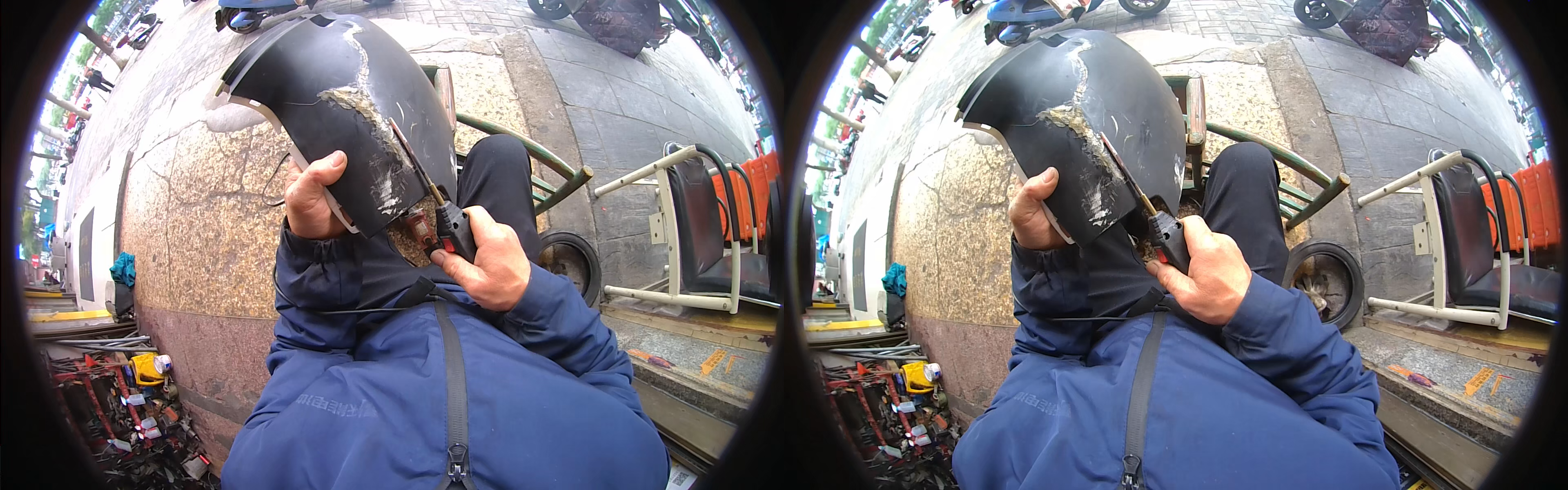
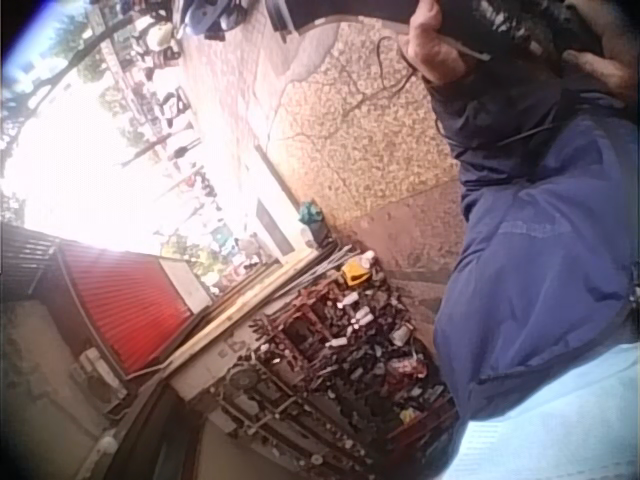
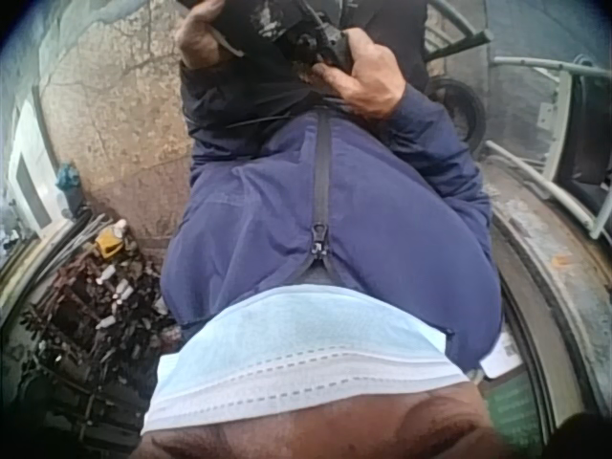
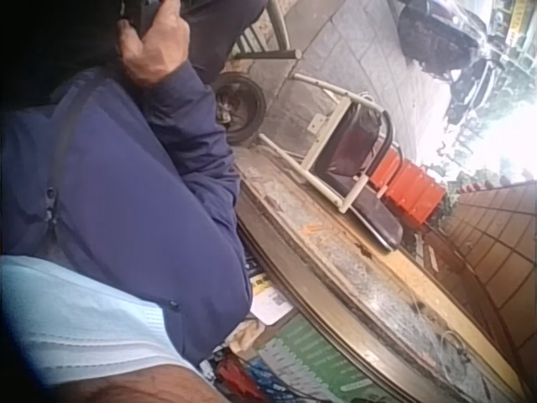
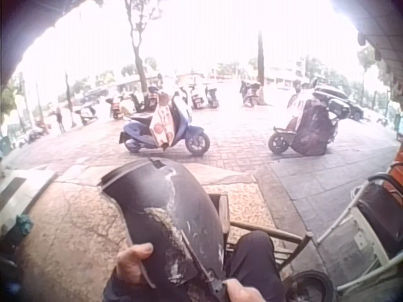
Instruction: The person uses a soldering iron to melt and fuse a crack on a black plastic motorcycle fairing. They hold the fairing with one hand and guide the hot tip along the damaged area, producing smoke as the plastic softens and bonds.
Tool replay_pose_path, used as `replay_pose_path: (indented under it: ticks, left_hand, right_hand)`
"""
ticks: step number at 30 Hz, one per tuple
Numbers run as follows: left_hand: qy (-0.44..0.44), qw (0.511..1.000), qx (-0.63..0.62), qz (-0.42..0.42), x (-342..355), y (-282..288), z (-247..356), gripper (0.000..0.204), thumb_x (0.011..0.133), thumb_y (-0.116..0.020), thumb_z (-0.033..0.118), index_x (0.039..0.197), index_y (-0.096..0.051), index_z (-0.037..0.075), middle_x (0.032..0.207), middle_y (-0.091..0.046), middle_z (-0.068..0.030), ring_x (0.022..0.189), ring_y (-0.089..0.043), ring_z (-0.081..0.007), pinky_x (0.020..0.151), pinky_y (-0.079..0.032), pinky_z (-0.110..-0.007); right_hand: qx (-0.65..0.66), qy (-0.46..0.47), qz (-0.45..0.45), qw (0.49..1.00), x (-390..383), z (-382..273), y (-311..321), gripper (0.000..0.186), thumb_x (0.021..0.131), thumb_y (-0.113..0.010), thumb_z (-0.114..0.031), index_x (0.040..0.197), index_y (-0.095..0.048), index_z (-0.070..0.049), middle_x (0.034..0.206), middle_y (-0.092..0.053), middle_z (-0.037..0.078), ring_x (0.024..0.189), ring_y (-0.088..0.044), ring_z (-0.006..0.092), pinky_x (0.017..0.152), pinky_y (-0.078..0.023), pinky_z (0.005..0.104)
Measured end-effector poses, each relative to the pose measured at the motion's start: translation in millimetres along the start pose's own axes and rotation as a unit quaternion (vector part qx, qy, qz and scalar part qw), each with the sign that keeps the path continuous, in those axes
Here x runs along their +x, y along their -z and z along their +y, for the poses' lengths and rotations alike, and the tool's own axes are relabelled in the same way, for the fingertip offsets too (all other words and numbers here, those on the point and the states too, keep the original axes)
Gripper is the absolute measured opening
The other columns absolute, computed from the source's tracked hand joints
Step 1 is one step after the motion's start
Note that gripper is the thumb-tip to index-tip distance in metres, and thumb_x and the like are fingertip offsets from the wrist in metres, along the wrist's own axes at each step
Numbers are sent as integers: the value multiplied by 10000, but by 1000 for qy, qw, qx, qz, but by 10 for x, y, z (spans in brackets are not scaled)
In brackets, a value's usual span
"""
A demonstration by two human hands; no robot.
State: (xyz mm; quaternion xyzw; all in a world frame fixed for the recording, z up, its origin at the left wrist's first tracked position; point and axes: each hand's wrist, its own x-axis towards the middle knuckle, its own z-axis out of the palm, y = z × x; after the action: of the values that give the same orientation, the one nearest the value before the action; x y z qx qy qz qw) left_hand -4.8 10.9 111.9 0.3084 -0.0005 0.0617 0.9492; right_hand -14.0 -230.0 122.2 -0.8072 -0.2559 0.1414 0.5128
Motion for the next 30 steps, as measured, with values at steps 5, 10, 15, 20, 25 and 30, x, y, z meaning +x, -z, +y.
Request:
replay_pose_path:
  ticks: [5,10,15,20,25,30]
  left_hand:
    - [-9,1000,13,-5,0,6,13,431,872,-555,40,1278,-525,-101,1152,-664,-240,990,-714,-354,886,-609,-483]
    - [-15,1000,24,-5,8,11,27,441,871,-560,46,1282,-520,-111,1151,-663,-249,1000,-712,-362,901,-606,-492]
    - [-16,1000,17,-12,12,17,23,450,873,-558,45,1289,-513,-119,1159,-660,-258,1005,-710,-371,904,-604,-499]
    - [-3,1000,0,-17,12,16,35,461,875,-559,40,1304,-502,-118,1168,-657,-263,1007,-709,-379,904,-602,-508]
    - [-12,1000,0,-9,6,18,20,483,872,-568,34,1326,-484,-110,1179,-652,-258,1011,-708,-377,907,-600,-507]
    - [-10,1000,9,-17,14,52,33,486,871,-563,30,1328,-480,-113,1179,-651,-258,1015,-707,-377,905,-601,-508]
  right_hand:
    - [27,-4,-26,999,-19,-17,-28,368,845,-778,-112,1055,-510,27,809,-670,232,767,-678,437,672,-524,446]
    - [20,6,-22,1000,-25,-35,-27,363,848,-778,-109,1049,-506,24,808,-673,220,761,-682,426,669,-522,447]
    - [22,9,-22,999,-19,-22,-15,356,850,-773,-106,1049,-507,22,812,-676,221,758,-683,430,668,-526,443]
    - [16,21,-18,999,-18,4,-20,361,850,-771,-114,1064,-515,24,816,-677,232,758,-685,429,665,-529,445]
    - [2,13,10,1000,15,11,19,373,852,-773,-134,1072,-518,28,809,-668,250,749,-680,441,656,-526,452]
    - [-20,7,-19,1000,90,-44,59,372,852,-771,-140,1054,-510,31,794,-657,255,746,-670,455,651,-519,459]
